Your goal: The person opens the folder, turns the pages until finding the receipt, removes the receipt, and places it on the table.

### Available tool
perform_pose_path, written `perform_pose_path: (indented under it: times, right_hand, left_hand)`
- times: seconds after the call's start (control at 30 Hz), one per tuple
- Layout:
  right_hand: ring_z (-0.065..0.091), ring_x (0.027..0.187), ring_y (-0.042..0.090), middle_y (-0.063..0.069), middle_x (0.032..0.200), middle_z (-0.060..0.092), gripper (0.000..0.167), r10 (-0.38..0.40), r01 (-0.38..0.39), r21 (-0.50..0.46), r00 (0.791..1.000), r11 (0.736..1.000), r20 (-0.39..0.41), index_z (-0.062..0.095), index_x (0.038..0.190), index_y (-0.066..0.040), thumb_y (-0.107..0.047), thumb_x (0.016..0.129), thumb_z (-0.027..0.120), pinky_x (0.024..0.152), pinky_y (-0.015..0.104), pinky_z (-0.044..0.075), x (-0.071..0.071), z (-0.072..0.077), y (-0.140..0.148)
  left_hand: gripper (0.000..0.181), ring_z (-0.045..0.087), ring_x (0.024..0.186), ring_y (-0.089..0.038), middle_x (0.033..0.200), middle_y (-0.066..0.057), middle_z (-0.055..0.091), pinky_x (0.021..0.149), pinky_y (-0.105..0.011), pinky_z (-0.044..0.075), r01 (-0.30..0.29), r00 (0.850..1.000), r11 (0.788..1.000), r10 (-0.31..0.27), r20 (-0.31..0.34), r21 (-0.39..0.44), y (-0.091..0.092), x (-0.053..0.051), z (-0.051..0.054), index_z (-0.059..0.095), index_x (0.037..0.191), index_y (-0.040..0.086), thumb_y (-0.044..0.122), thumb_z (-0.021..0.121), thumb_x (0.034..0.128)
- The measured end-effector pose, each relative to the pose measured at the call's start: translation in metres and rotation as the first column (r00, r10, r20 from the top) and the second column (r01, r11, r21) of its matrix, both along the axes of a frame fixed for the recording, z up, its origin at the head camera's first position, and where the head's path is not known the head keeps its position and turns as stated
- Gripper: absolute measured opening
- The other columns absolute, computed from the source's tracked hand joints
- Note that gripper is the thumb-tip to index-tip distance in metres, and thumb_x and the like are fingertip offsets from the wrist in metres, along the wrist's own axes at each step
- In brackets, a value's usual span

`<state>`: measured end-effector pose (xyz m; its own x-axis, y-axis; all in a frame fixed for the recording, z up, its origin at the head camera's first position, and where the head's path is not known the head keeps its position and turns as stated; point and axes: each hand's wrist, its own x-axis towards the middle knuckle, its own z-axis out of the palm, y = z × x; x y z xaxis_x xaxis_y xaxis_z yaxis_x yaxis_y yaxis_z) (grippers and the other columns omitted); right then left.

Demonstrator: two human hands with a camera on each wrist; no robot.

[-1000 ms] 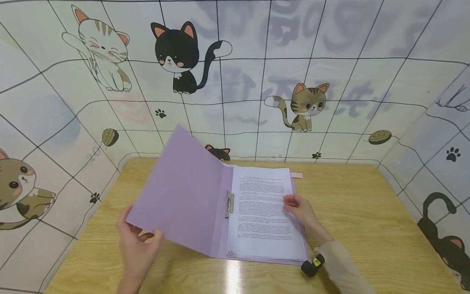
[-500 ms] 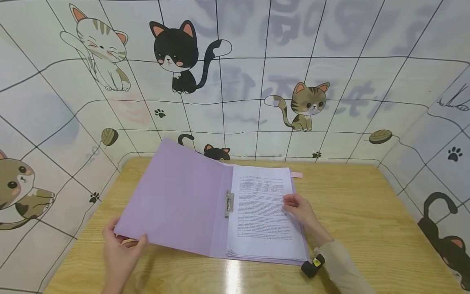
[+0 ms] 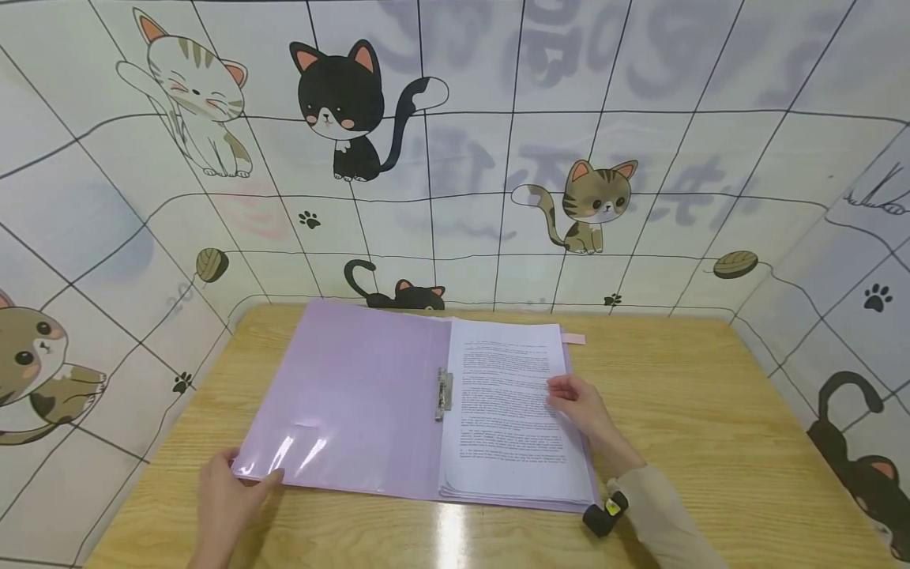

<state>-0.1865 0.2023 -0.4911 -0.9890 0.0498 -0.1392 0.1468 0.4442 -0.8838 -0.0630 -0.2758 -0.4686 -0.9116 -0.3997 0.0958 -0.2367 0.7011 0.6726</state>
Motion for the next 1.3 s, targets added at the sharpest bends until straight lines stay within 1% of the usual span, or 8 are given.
perform_pose_path:
  times: [0.1,0.2,0.4,0.53,0.8,1.0,1.13,1.3]
  right_hand:
    - [0.058,0.1,0.029,0.019,0.11,0.061,0.03,0.003,-0.003,-0.004,1.0,1.0,-0.007,0.056,0.114,0.004,0.001,0.084,0.062,0.09,0.039,0.045,0.0,0.0,0.0]
    - [0.058,0.1,0.029,0.019,0.11,0.061,0.03,0.006,-0.006,-0.002,1.0,1.0,-0.014,0.057,0.114,0.004,0.0,0.085,0.062,0.091,0.038,0.045,0.0,0.0,0.0]
    - [0.057,0.1,0.028,0.019,0.111,0.06,0.03,0.013,-0.014,-0.007,1.0,1.0,-0.019,0.056,0.114,0.005,-0.001,0.085,0.062,0.088,0.034,0.045,0.0,-0.001,0.001]
    - [0.056,0.102,0.028,0.019,0.112,0.06,0.03,0.013,-0.013,-0.021,1.0,1.0,-0.018,0.056,0.114,0.004,-0.002,0.086,0.061,0.089,0.036,0.043,0.001,-0.002,0.001]
    - [0.056,0.102,0.029,0.018,0.111,0.06,0.029,0.016,-0.016,-0.014,1.0,1.0,-0.026,0.056,0.114,0.004,-0.002,0.085,0.061,0.091,0.039,0.042,0.0,-0.004,0.002]
    - [0.056,0.101,0.028,0.018,0.111,0.06,0.029,0.012,-0.012,-0.003,1.0,1.0,-0.027,0.057,0.113,0.003,-0.003,0.085,0.061,0.09,0.037,0.042,0.0,-0.003,0.003]
    - [0.057,0.1,0.028,0.019,0.11,0.061,0.028,0.009,-0.01,-0.017,0.999,1.0,-0.033,0.058,0.112,0.004,-0.001,0.085,0.062,0.088,0.035,0.043,0.0,-0.002,0.002]
    - [0.056,0.103,0.029,0.019,0.112,0.06,0.029,0.007,-0.008,-0.035,1.0,0.999,-0.017,0.057,0.114,0.004,-0.001,0.086,0.061,0.091,0.038,0.043,0.001,-0.001,0.001]
  left_hand:
    - [0.076,0.037,0.106,-0.049,0.113,-0.039,0.038,0.09,-0.059,0.033,0.007,0.996,1.0,-0.008,0.085,0.007,-0.002,0.0,-0.005,0.035,0.119,-0.025,0.017,0.077,0.0712]
    - [0.077,0.034,0.109,-0.049,0.116,-0.039,0.035,0.093,-0.06,0.032,0.011,0.989,1.0,-0.011,0.145,0.006,-0.003,-0.001,-0.008,0.033,0.121,-0.025,0.019,0.075,0.0734]
    - [0.078,0.034,0.106,-0.048,0.115,-0.038,0.033,0.09,-0.059,0.034,0.022,0.982,1.0,-0.023,0.19,0.009,-0.003,-0.002,-0.009,0.033,0.121,-0.025,0.021,0.074,0.0741]
    - [0.078,0.033,0.104,-0.048,0.112,-0.038,0.033,0.089,-0.058,0.035,0.041,0.976,0.999,-0.04,0.216,-0.003,-0.003,-0.003,-0.007,0.033,0.12,-0.027,0.022,0.073,0.0743]
    - [0.072,0.033,0.105,-0.052,0.108,-0.043,0.04,0.091,-0.059,0.032,0.078,0.987,0.993,-0.065,0.146,-0.084,-0.004,-0.002,-0.009,0.041,0.115,-0.028,0.018,0.075,0.0713]
    - [0.061,0.041,0.103,-0.053,0.109,-0.04,0.044,0.089,-0.059,0.035,0.125,0.991,0.977,-0.115,0.063,-0.171,0.003,-0.008,-0.009,0.049,0.114,-0.022,0.009,0.076,0.0689]
    - [0.05,0.047,0.1,-0.049,0.108,-0.037,0.048,0.086,-0.058,0.039,0.139,0.99,0.973,-0.134,0.043,-0.184,0.012,-0.012,-0.006,0.054,0.111,-0.018,0.004,0.071,0.0692]
    - [0.046,0.049,0.101,-0.048,0.107,-0.034,0.052,0.085,-0.057,0.041,0.155,0.988,0.972,-0.155,0.015,-0.178,0.022,-0.018,-0.003,0.057,0.109,-0.015,0.006,0.071,0.0707]
